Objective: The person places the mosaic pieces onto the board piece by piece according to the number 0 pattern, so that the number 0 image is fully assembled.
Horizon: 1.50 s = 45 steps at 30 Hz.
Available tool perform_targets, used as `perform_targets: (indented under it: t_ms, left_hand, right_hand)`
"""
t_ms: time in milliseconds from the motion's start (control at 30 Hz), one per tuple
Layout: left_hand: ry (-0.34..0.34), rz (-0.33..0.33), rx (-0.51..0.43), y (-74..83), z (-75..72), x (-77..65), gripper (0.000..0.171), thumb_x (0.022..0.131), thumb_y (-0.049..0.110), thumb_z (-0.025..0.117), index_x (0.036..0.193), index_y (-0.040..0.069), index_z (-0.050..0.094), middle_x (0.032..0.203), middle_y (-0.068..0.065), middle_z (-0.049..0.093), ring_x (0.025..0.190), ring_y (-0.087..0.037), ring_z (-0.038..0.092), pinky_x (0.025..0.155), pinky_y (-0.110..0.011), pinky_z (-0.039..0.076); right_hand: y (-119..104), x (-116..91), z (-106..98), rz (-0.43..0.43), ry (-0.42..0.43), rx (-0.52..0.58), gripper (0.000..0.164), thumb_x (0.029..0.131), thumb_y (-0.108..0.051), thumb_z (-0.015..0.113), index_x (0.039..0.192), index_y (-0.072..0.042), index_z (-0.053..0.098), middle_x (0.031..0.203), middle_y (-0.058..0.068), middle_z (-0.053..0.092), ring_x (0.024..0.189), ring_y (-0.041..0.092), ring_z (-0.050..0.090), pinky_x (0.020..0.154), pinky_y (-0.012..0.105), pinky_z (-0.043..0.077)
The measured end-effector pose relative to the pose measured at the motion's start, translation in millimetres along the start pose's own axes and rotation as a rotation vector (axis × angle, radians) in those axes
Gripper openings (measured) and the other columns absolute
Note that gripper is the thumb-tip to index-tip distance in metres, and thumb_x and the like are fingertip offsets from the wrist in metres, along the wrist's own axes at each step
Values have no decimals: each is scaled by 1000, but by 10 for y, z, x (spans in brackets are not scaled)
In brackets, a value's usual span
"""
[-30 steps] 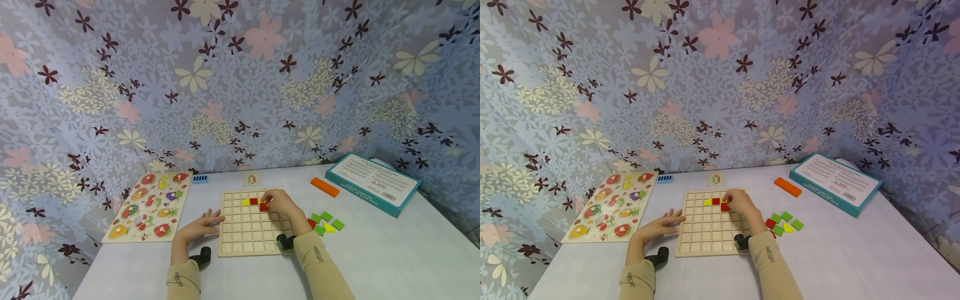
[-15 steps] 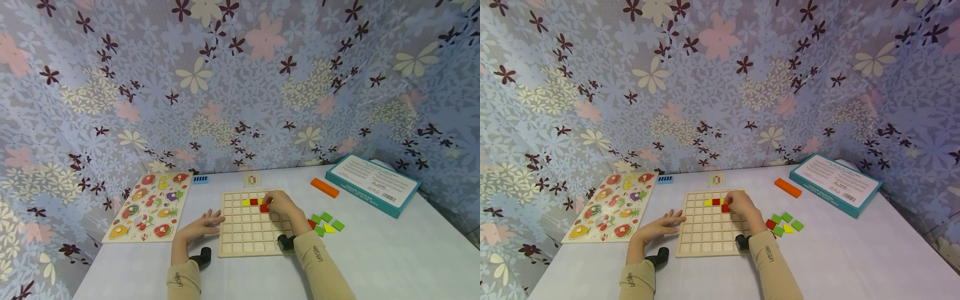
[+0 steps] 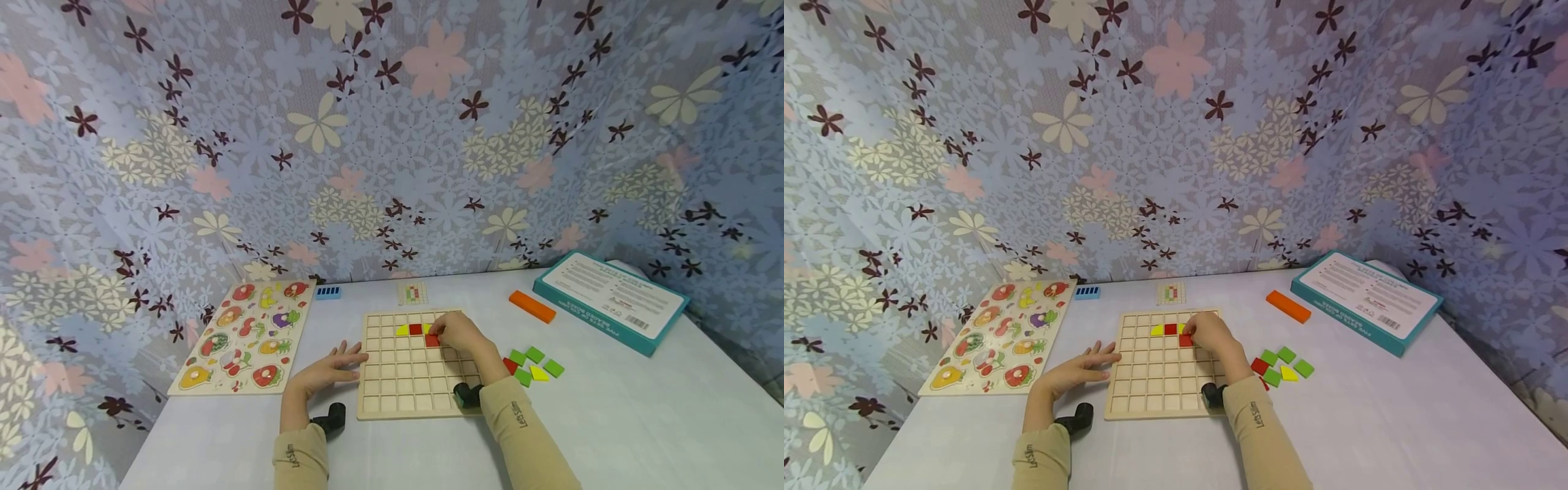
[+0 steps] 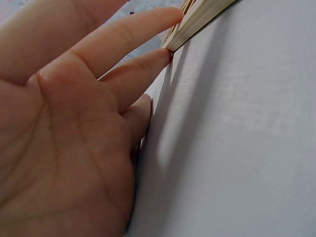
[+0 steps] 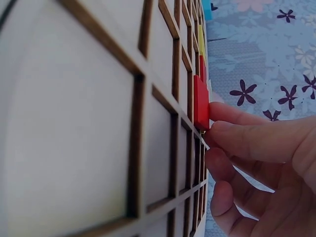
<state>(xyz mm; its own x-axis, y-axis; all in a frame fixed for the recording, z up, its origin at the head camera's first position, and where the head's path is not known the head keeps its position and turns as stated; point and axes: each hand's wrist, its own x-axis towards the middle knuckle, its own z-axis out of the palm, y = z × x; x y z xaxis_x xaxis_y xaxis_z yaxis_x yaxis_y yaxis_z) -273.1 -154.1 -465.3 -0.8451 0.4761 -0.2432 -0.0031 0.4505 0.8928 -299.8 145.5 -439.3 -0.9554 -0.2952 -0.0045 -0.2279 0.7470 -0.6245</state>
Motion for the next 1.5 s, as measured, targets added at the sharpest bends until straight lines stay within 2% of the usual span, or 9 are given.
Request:
perform_targets:
  t_ms: [233,333,500,700,933,1367,1500]
  left_hand:
    - [2,-1,-8,6,4,1,49,83,19,67,129,8,55,152,-6,21,141,-30,-9,109,-58,-7]
    - [2,-1,-10,8,5,0,49,83,19,67,128,8,55,152,-6,21,141,-30,-9,109,-58,-7]
    - [8,-10,-15,14,4,-1,48,82,19,68,128,9,56,152,-5,21,141,-30,-9,108,-59,-7]
    - [12,-20,-23,22,2,-5,48,82,19,68,128,9,56,152,-5,22,141,-30,-9,108,-60,-6]
    - [8,-22,-29,32,2,-10,48,83,19,68,128,8,56,152,-5,21,141,-30,-9,108,-59,-7]
    - [2,-8,-22,3,-9,7,48,83,19,68,129,8,55,152,-6,21,141,-30,-10,108,-58,-8]
    - [-3,-7,-24,-2,-9,10,48,83,19,67,129,8,55,152,-6,21,141,-29,-10,108,-58,-8]
  right_hand:
    - [9,24,13,19,-23,-33,25,82,9,56,98,-2,72,104,14,68,105,33,58,86,42,49]
    - [17,26,11,14,-20,-48,25,81,9,57,97,-2,72,103,13,68,105,33,58,87,43,49]
    - [19,14,-10,13,-5,-42,24,79,9,57,94,-2,72,98,12,69,102,32,60,85,42,50]
    - [44,-12,-33,2,-21,-9,16,82,6,60,85,-4,72,96,10,68,99,32,59,83,40,50]
    - [82,-84,-95,-49,-14,24,10,83,1,62,86,-4,70,89,6,67,87,25,60,75,37,50]
    - [218,-236,-239,-62,-25,105,10,84,4,58,89,-1,65,87,8,63,80,20,57,69,34,50]
    - [295,-277,-283,-40,-24,103,13,83,4,57,90,-2,65,87,8,63,78,20,56,67,32,49]
